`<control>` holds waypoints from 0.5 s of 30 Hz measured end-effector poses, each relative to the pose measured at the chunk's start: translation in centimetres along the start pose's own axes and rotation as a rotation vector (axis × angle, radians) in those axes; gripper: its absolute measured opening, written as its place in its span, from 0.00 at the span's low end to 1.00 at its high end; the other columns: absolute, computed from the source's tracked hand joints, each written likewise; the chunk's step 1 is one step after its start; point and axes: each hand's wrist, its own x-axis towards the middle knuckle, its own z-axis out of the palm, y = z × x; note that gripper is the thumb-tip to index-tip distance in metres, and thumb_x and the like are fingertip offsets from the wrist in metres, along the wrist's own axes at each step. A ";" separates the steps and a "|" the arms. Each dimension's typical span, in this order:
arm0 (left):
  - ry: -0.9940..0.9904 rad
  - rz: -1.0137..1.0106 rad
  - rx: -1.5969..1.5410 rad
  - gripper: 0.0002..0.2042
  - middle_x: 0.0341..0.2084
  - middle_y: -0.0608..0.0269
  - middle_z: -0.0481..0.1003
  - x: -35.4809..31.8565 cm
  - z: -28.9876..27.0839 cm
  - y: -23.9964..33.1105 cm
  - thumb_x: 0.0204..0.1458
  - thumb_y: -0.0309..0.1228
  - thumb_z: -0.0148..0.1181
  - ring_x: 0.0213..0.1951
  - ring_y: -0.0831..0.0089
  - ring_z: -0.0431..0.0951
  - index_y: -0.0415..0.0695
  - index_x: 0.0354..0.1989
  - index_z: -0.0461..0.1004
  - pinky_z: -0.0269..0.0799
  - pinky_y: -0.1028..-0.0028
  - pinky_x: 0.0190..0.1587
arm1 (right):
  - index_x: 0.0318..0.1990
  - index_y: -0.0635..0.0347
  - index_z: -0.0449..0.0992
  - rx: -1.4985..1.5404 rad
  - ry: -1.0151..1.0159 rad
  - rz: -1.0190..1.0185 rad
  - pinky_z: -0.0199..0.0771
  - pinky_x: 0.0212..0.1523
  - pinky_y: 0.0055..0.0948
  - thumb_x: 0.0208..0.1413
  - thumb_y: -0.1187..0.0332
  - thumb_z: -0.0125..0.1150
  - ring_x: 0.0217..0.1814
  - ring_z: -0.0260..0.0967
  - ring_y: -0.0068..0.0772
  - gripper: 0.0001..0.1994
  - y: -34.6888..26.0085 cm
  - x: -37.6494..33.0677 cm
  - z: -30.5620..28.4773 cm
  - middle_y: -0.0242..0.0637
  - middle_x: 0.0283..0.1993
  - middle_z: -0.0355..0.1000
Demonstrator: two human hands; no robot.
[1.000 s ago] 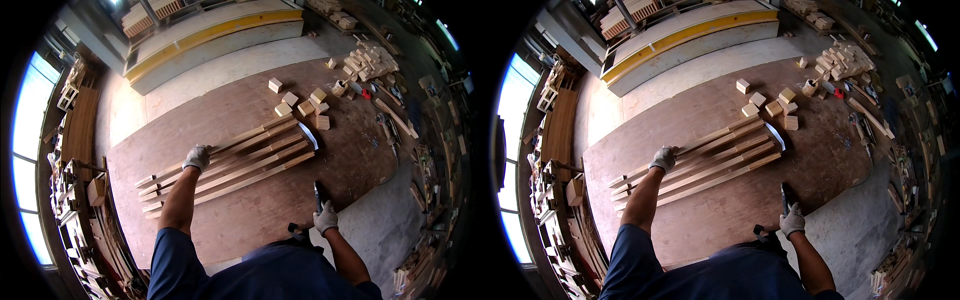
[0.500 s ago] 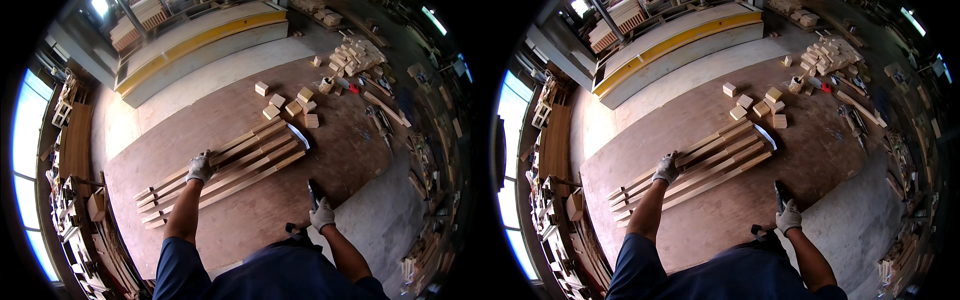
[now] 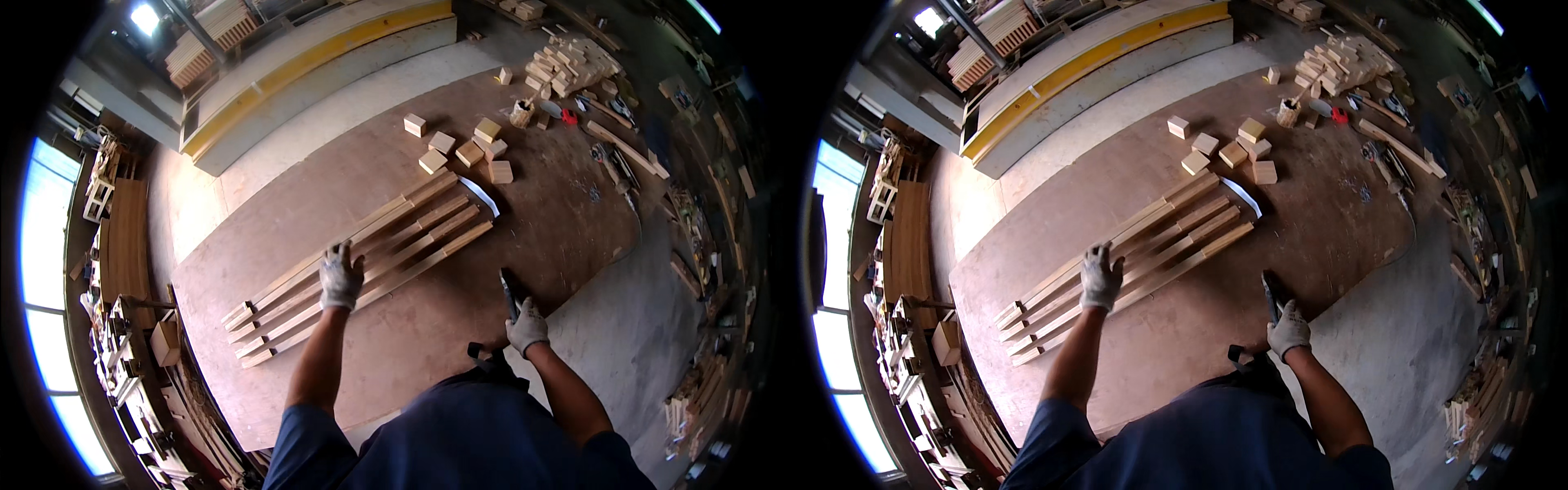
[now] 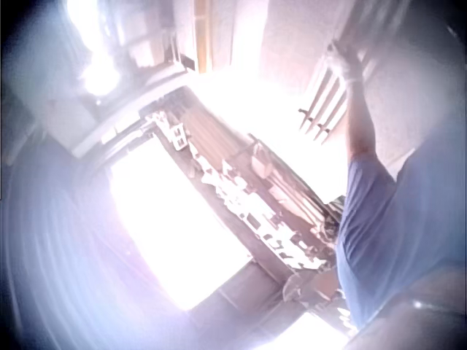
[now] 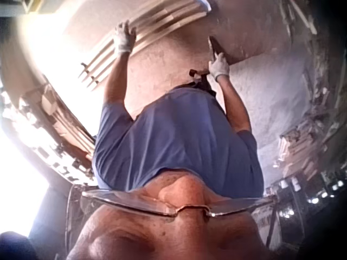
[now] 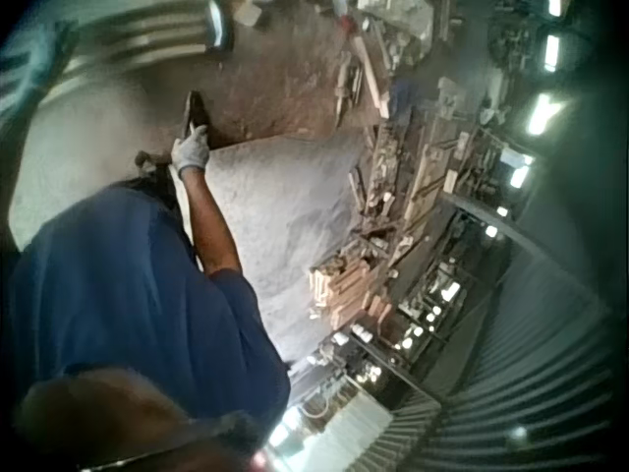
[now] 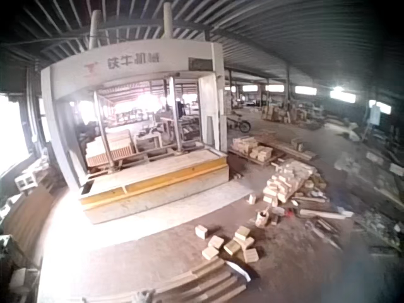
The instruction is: The person uses pliers to trim small pieces off the ends of several wooden planks on a workbench. The person handles each plank individually, removes the excess, and places the trimmed plank back on the table.
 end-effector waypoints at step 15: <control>-0.464 0.314 0.212 0.21 0.45 0.63 0.79 -8.3 0.7 1.7 0.58 0.31 0.58 0.49 0.53 0.75 0.64 0.60 0.79 0.70 0.54 0.52 | 0.73 0.72 0.56 0.098 0.024 -0.009 0.68 0.66 0.51 0.56 0.61 0.59 0.66 0.68 0.65 0.39 0.5 0.9 2.0 0.66 0.67 0.66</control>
